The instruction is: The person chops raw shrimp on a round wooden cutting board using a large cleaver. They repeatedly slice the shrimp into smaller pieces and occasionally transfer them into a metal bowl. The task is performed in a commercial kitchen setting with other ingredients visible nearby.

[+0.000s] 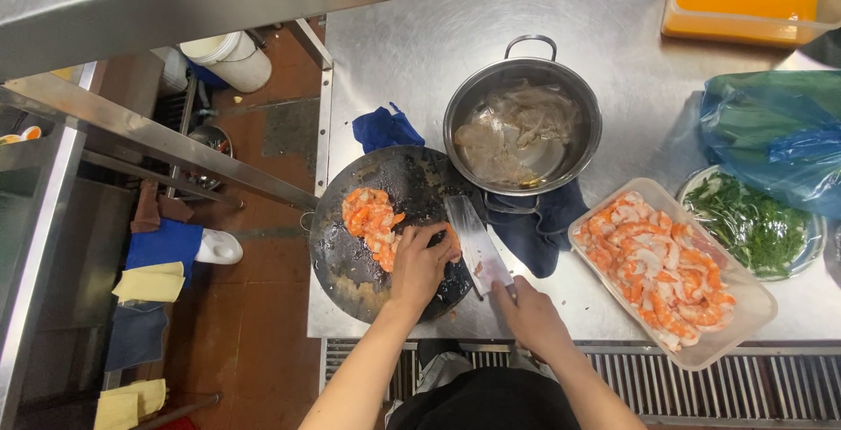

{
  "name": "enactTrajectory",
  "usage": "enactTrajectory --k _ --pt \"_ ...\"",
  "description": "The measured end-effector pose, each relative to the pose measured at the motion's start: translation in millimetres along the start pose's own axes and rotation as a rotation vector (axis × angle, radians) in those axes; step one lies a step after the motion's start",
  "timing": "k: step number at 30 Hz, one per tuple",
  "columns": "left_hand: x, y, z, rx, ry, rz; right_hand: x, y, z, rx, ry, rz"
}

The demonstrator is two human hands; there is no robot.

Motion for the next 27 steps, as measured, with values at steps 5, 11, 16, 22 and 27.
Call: enactTrajectory --k 5,11,16,22,27 --pt "-9.6 -9.0 2.3 -0.135 0.121 -0.068 -2.2 -10.8 41.2 0.067 0.13 -0.001" --pt "-6.0 -5.8 4.8 -0.122 0.028 -0.041 19.4 0.0 18.8 0.016 0.065 -0.079" --pt "0.0 0.9 12.0 -0.165 0.022 -0.007 17.8 1.3 19.5 -0.011 0.033 -0.132" --pt "-4.3 -5.3 10.6 -0.192 0.057 -0.033 4.3 5.6 33.6 0.071 0.085 -0.066" --pt "-0.6 -1.0 10.3 -0.131 -0.031 -0.033 17.8 22.5 -8.5 -0.065 0.001 -0.072"
Point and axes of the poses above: each hand's wrist, its own z-axis away from the middle knuckle, its own y-axis out of the palm, x = y × z, the point moved 8 cm from there along -z, towards the middle knuckle, and after that the axes turned 13 degrees about -x, right-handed, at the moved point
